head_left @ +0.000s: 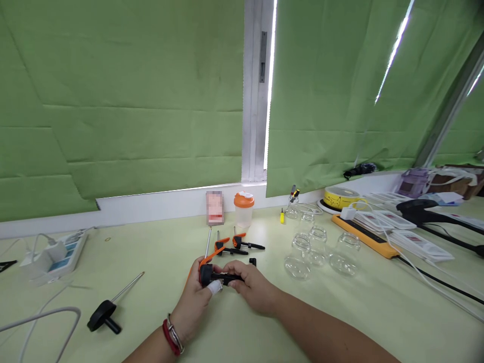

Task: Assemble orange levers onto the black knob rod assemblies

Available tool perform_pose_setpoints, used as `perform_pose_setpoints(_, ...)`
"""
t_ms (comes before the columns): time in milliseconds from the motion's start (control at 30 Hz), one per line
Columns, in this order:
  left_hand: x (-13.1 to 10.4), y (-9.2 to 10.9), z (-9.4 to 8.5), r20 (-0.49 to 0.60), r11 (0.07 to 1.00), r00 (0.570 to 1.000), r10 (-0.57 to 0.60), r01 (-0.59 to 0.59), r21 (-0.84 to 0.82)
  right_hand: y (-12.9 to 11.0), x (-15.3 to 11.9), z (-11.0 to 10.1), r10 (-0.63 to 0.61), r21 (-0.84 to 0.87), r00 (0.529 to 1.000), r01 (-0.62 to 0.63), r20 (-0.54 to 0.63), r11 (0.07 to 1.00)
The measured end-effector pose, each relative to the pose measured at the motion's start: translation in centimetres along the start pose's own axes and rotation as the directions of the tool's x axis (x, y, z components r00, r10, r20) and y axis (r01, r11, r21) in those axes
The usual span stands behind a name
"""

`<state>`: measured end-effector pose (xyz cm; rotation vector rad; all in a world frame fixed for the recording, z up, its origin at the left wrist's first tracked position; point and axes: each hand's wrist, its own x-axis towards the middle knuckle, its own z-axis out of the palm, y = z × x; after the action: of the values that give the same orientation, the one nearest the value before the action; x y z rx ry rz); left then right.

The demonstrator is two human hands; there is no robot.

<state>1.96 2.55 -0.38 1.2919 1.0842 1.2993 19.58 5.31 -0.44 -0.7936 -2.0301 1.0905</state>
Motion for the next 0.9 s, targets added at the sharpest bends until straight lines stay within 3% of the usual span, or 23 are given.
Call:
perform_pose_setpoints(200, -0.4, -0.4, -0.3, -0.026, 0.994, 0.999, -0.034, 0.031, -0.108, -1.1, -0.2, 0.2, -0.060, -0.029, 0.998, 0.061, 0.027, 0.998)
perform_pose_setpoints(333, -0.3, -1.0, -0.4, -0.134, 0.986, 0.989, 0.056, -0.076, -0.150, -0.6, -0.3, 0.9, -0.004, -0.031, 1.000, 0.005, 0.011, 1.000)
perform_pose_setpoints(433, -0.2, -1.1, -0.4, -0.179, 0.980, 0.976, 0.125, -0.150, -0.131, 0.3, -0.2, 1.7, 0.127, 0.118, 0.992, -0.129, 0.029, 0.985)
perform_pose_setpoints(533, -0.3, -1.2, -0.4, -0.171, 0.980, 0.969, 0.181, -0.193, -0.056, 0.9, 0.1, 2.1, 0.211, 0.357, 0.974, -0.228, 0.088, 0.906)
perform_pose_setpoints(633, -0.3, -1.4, -0.6, -0.153, 0.971, 0.959, 0.237, -0.239, 0.009, 0.9, 0.3, 2.1, 0.218, 0.487, 0.968, -0.251, 0.124, 0.836)
perform_pose_setpoints(900, -0.8, -1.0, -0.1, -0.131, 0.950, 0.942, 0.310, -0.303, 0.072, 1.5, 0.4, 2.3, 0.165, 0.609, 0.970, -0.241, 0.178, 0.756)
